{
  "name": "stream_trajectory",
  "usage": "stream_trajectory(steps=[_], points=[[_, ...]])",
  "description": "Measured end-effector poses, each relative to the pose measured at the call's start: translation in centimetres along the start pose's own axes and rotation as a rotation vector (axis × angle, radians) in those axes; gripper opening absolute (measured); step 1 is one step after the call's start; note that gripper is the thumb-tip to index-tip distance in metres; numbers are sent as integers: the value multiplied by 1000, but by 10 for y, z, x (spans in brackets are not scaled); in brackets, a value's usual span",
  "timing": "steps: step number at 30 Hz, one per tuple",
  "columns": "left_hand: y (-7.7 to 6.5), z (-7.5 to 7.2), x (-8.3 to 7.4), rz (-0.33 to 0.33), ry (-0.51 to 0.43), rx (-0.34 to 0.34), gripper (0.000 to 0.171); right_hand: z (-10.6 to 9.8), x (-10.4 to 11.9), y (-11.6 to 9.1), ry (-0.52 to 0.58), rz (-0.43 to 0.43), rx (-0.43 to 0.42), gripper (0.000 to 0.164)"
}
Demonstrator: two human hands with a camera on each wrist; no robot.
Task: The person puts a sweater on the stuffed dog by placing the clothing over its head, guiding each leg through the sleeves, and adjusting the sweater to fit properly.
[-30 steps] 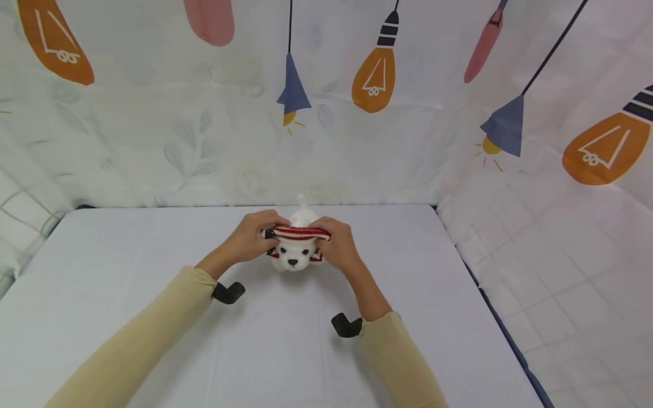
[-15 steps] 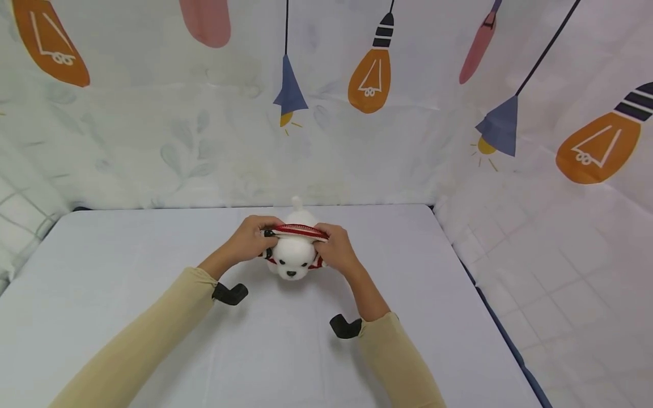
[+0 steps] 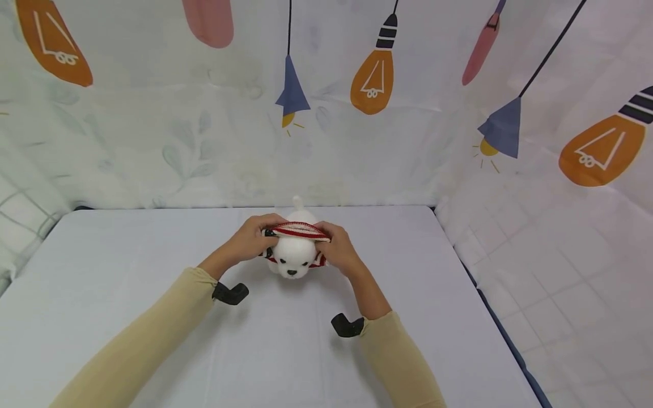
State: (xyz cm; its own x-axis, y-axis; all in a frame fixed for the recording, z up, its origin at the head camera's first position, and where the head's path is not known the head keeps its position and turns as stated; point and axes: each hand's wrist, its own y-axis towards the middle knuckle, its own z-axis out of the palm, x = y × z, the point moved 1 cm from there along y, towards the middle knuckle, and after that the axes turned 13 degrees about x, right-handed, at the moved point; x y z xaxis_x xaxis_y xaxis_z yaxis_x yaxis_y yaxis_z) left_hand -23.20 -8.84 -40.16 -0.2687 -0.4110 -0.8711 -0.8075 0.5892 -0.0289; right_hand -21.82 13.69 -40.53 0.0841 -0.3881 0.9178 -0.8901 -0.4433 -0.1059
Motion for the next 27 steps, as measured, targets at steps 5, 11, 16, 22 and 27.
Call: stream_trajectory(steps=[5,11,16,22,27], points=[[-3,-3,0,-21,-37,49,40,0,-1,2,-19,19,32,37],[-3,-3,2,-37,-94,84,33,5,-4,7,-11,42,27,32],[-4,0,9,-52,-137,104,29,11,-8,12,37,85,61,23],[-7,-3,19,-105,-126,48,31,9,-9,14,34,62,-11,18],[-9,-5,25,-116,-172,52,35,6,-11,14,66,98,-68,21]])
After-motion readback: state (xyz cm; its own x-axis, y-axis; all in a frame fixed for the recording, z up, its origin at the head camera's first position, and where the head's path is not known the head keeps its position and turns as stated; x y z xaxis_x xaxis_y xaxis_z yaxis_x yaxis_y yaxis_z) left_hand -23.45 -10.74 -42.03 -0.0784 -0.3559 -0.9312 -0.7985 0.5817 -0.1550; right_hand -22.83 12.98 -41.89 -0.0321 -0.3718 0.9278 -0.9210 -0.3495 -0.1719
